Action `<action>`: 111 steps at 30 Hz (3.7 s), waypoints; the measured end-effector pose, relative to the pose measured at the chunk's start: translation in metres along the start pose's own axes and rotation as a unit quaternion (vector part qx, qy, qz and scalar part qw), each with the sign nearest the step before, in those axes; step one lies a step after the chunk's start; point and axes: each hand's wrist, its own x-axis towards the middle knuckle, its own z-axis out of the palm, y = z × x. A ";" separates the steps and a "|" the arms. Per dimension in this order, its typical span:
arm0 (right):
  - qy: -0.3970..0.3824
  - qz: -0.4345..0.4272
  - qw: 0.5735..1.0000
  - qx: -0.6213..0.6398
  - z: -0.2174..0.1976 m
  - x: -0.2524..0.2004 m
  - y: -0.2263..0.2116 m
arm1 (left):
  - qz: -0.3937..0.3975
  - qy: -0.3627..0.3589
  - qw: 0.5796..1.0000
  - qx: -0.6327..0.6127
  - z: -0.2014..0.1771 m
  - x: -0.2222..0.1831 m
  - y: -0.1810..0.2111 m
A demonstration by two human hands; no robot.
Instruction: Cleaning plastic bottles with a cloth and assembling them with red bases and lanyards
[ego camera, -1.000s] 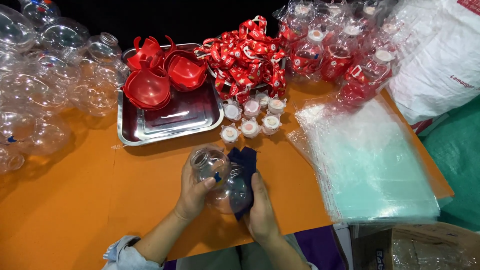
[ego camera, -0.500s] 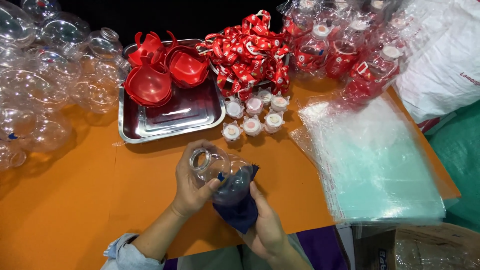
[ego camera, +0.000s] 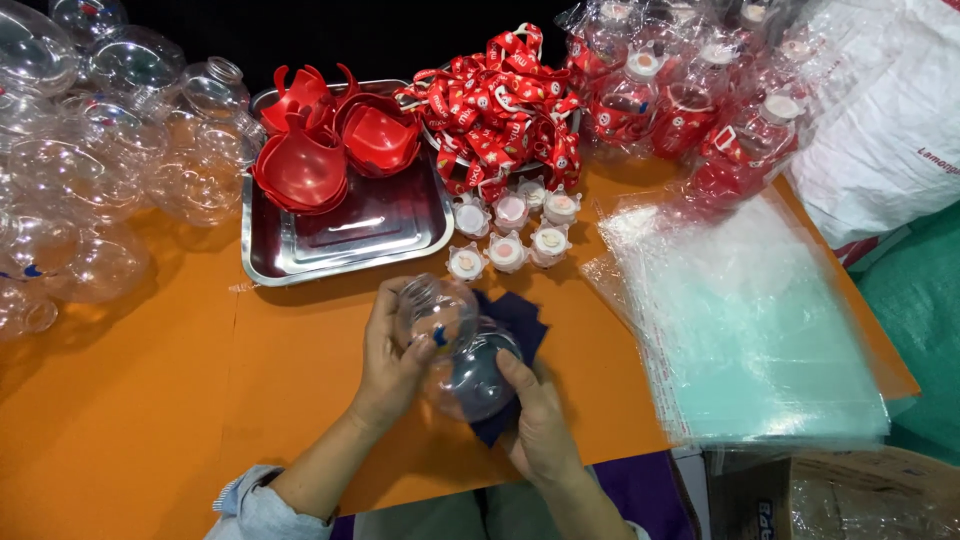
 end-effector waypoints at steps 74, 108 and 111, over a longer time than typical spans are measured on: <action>-0.068 -0.524 0.719 -0.450 -0.040 0.000 0.037 | -0.017 -0.100 0.994 0.039 0.003 -0.002 -0.006; -0.200 -0.579 0.570 -0.548 -0.029 0.005 0.021 | -0.053 -0.103 0.987 -0.115 0.015 0.001 0.005; -0.227 -0.553 0.562 -0.571 -0.021 0.008 0.002 | -0.012 -0.155 0.988 -0.017 0.010 0.003 0.015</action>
